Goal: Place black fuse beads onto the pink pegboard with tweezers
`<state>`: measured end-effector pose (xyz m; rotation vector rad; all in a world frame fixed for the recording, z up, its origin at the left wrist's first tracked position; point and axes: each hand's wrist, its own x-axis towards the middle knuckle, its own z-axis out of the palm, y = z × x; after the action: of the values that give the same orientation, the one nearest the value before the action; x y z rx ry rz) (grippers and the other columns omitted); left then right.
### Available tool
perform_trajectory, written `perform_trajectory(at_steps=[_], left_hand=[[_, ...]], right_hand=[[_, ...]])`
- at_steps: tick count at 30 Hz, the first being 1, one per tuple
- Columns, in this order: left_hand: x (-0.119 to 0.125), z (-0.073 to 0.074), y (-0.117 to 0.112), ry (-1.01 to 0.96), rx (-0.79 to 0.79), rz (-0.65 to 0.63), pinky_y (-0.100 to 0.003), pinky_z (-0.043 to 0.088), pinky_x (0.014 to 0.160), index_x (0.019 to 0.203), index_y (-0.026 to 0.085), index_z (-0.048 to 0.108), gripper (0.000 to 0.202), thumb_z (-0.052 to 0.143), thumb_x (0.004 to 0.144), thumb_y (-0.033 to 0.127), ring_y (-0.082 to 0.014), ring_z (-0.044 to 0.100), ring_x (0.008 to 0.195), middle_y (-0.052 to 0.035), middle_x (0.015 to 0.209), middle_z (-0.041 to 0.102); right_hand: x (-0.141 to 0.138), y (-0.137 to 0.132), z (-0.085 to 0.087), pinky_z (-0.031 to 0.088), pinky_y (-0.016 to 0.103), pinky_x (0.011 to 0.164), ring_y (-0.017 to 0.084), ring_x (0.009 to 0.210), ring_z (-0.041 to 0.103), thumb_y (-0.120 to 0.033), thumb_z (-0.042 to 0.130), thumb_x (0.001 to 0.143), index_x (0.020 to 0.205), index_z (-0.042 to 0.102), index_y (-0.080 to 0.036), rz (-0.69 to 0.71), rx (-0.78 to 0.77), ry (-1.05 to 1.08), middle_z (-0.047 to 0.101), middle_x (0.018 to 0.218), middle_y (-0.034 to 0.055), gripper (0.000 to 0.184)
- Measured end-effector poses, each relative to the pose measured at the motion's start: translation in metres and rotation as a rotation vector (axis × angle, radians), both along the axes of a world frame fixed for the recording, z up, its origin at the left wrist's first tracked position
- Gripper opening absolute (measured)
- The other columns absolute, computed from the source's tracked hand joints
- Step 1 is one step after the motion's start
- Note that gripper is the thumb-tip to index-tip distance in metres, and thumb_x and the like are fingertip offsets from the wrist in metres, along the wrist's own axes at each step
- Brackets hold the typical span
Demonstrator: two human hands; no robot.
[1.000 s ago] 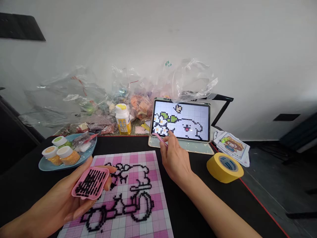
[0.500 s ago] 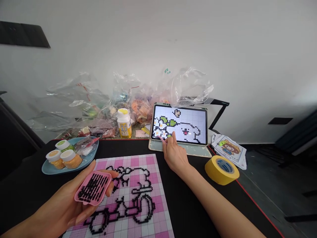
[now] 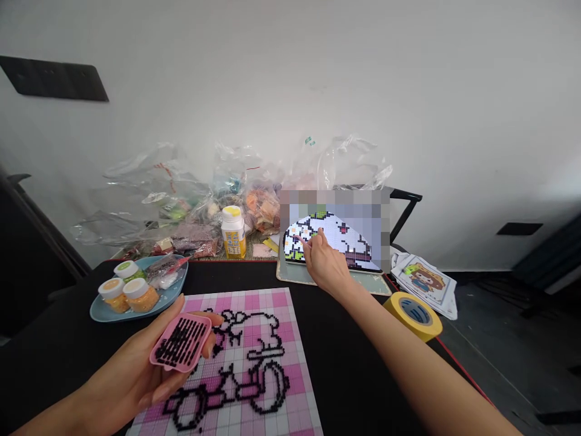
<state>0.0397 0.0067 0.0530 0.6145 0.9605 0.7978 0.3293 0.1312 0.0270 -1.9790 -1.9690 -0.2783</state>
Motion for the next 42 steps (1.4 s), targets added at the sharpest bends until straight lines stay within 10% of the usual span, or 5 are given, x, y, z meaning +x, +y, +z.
perform_trajectory(at_steps=[11,16,24,34,42], left_hand=[[0.0,0.0,0.001,-0.005,0.01,-0.017,-0.017,0.018,0.031,0.098,0.013,0.072,0.053,0.044,0.094,0.058,-0.005,0.047,0.028,-0.0079,0.071,0.074],[0.002,0.001,-0.001,-0.006,0.052,-0.007,-0.017,0.022,0.031,0.1,0.014,0.071,0.048,0.045,0.095,0.054,-0.0059,0.047,0.03,-0.0067,0.07,0.073],[0.006,-0.004,0.002,-0.012,0.097,-0.08,-0.016,0.03,0.033,0.095,0.008,0.073,0.055,0.036,0.1,0.048,-0.0088,0.046,0.034,-0.0063,0.048,0.063],[0.005,-0.012,-0.001,-0.044,0.055,-0.069,-0.018,0.035,0.032,0.118,0.011,0.065,0.05,0.049,0.094,0.052,-0.0118,0.057,0.04,-0.0121,0.076,0.074],[0.005,-0.012,-0.002,-0.014,0.051,-0.102,-0.019,0.036,0.034,0.131,0.012,0.056,0.062,0.051,0.09,0.059,-0.0114,0.051,0.038,-0.0078,0.062,0.07]], right_hand=[[0.004,-0.002,0.007,0.04,0.031,0.051,0.029,0.074,0.069,-0.04,0.027,0.103,0.101,0.048,-0.015,0.152,0.169,0.095,0.064,0.116,0.0233,0.032],[-0.02,-0.049,0.002,0.047,0.028,0.056,0.025,0.092,0.069,-0.042,0.028,0.104,0.1,0.049,-0.018,0.451,0.257,0.148,0.064,0.118,0.0173,0.032],[-0.061,-0.101,0.0,0.044,0.021,0.053,0.012,0.066,0.062,-0.022,0.044,0.101,0.1,0.053,-0.018,0.862,0.358,0.319,0.066,0.085,0.0042,0.01],[-0.066,-0.112,-0.006,0.043,0.021,0.049,0.01,0.057,0.057,-0.02,0.046,0.1,0.098,0.054,-0.017,0.928,0.343,0.335,0.065,0.081,0.0039,0.009],[-0.068,-0.112,-0.007,0.045,0.023,0.05,0.013,0.064,0.061,-0.021,0.044,0.101,0.099,0.055,-0.017,0.933,0.29,0.324,0.065,0.081,0.0044,0.012]])
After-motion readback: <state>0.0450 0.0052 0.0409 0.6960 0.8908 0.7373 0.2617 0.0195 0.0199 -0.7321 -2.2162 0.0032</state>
